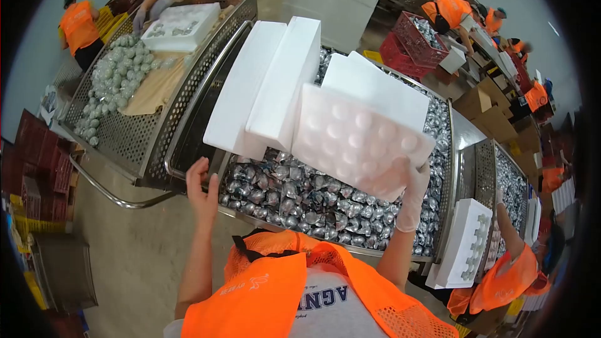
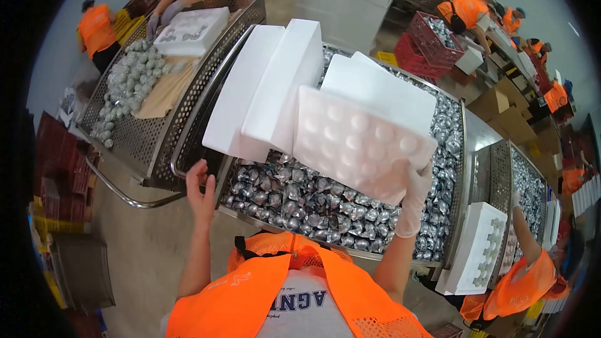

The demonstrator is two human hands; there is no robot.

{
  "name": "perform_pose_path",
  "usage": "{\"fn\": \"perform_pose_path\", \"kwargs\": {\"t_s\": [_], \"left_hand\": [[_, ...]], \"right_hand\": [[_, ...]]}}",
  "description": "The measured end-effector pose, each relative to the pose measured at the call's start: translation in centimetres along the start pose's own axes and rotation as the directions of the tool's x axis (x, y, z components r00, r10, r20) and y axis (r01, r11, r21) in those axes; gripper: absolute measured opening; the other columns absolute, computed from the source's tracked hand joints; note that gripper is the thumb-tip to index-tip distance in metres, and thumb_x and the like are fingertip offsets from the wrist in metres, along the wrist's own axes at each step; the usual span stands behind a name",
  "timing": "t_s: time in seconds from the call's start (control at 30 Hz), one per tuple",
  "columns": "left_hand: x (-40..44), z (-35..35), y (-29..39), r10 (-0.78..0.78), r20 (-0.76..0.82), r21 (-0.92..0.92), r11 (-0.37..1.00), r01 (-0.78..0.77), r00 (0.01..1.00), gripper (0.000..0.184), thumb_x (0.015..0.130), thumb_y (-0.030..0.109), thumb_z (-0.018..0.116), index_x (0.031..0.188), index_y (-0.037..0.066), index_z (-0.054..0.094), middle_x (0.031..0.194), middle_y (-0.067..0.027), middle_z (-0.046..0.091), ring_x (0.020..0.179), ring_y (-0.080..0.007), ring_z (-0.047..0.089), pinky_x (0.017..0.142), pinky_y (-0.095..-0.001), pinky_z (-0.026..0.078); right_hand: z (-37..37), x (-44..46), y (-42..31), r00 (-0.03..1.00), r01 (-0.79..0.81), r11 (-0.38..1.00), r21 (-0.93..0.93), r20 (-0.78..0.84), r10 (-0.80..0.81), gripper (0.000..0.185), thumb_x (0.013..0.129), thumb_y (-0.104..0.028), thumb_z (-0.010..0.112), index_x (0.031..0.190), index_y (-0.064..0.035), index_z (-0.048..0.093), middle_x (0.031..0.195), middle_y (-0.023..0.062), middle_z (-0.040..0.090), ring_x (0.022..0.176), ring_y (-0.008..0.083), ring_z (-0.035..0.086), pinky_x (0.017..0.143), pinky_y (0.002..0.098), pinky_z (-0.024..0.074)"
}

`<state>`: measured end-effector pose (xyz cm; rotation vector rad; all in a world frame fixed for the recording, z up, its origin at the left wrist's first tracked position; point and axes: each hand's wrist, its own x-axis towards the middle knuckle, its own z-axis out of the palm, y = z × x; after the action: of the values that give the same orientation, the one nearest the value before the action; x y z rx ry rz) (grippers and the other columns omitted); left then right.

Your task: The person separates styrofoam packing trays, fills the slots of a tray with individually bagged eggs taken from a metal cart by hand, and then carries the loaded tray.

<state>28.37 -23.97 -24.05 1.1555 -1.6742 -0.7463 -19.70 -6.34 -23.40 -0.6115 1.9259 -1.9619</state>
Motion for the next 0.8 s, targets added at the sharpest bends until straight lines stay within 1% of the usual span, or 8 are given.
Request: {"fn": "perform_pose_path", "kwargs": {"t_s": [0.13,0.23,0.33,0.43,0.5,0.6,0.7,0.8], "left_hand": [[3.4,-0.3,2.0,0.186,0.125,0.151,0.967,-0.204,0.975,0.055,0.090,0.017,0.064,0.139,0.002,0.046,0.146,-0.0172,0.042,0.132,-0.0316,0.042,0.108,-0.0414,0.034],[4.1,1.0,2.2,0.310,0.280,0.283,0.878,-0.387,0.909,0.064,0.089,0.021,0.064,0.144,0.001,0.039,0.153,-0.0215,0.031,0.140,-0.0415,0.029,0.112,-0.0501,0.026],[4.4,1.4,1.9,0.312,0.338,0.306,0.856,-0.417,0.888,0.071,0.088,0.022,0.062,0.149,0.001,0.032,0.156,-0.0206,0.025,0.143,-0.0428,0.022,0.115,-0.0516,0.020],[4.3,1.0,1.7,0.317,0.402,0.340,0.819,-0.462,0.859,0.076,0.085,0.018,0.063,0.150,0.000,0.027,0.158,-0.0206,0.022,0.144,-0.0423,0.020,0.116,-0.0513,0.019],[3.6,1.0,1.4,0.309,0.410,0.331,0.827,-0.455,0.858,0.080,0.084,0.017,0.065,0.151,0.000,0.025,0.158,-0.0210,0.021,0.144,-0.0429,0.020,0.116,-0.0516,0.019],[3.5,0.7,0.4,0.288,0.436,0.328,0.832,-0.448,0.853,0.082,0.079,0.012,0.067,0.150,0.000,0.026,0.157,-0.0227,0.021,0.144,-0.0444,0.019,0.115,-0.0527,0.020],[3.7,0.8,1.0,0.292,0.447,0.300,0.842,-0.449,0.846,0.081,0.078,0.010,0.067,0.148,-0.001,0.029,0.156,-0.0215,0.023,0.144,-0.0438,0.019,0.115,-0.0525,0.020],[3.1,1.0,2.8,0.246,0.426,0.274,0.882,-0.384,0.871,0.074,0.079,0.010,0.066,0.146,0.000,0.035,0.156,-0.0187,0.027,0.143,-0.0415,0.022,0.115,-0.0520,0.021]], "right_hand": [[-2.7,0.0,4.4,0.994,-0.045,0.992,-0.115,0.094,0.056,0.047,0.083,0.001,0.064,0.128,0.0010,0.053,0.109,0.0068,0.066,0.097,0.0173,0.064,0.085,0.0303,0.0515],[1.1,2.7,1.6,0.990,0.137,0.988,0.077,0.033,-0.140,0.060,0.082,0.001,0.065,0.138,0.0007,0.044,0.110,0.0061,0.067,0.097,0.0209,0.064,0.085,0.0311,0.0511],[1.9,8.6,3.8,0.993,0.090,0.976,0.200,0.055,-0.103,0.073,0.079,-0.003,0.070,0.142,0.0053,0.034,0.110,0.0076,0.067,0.095,0.0240,0.064,0.085,0.0306,0.0513],[5.0,6.8,-1.7,0.975,-0.126,0.835,-0.536,-0.220,0.006,0.083,0.075,-0.012,0.076,0.141,0.0098,0.031,0.108,0.0120,0.068,0.094,0.0233,0.065,0.082,0.0310,0.0528],[3.1,7.3,1.5,0.985,-0.042,0.782,-0.622,-0.156,-0.072,0.083,0.073,-0.024,0.082,0.136,0.0098,0.040,0.106,0.0203,0.068,0.090,0.0260,0.067,0.076,0.0357,0.0548],[3.0,2.9,-1.3,0.983,-0.181,0.795,-0.579,-0.094,0.156,0.063,0.068,-0.015,0.083,0.118,0.0092,0.054,0.101,0.0164,0.068,0.089,0.0194,0.066,0.072,0.0316,0.0549],[-0.4,-2.4,0.9,0.989,-0.143,0.969,-0.201,-0.067,0.132,0.049,0.073,-0.012,0.081,0.112,0.0059,0.058,0.100,0.0118,0.067,0.092,0.0155,0.064,0.074,0.0310,0.0544],[-4.5,-9.0,4.8,0.986,-0.100,0.937,-0.335,-0.162,0.048,0.045,0.075,-0.006,0.077,0.116,0.0007,0.058,0.103,0.0066,0.066,0.092,0.0135,0.063,0.078,0.0293,0.0530]]}}
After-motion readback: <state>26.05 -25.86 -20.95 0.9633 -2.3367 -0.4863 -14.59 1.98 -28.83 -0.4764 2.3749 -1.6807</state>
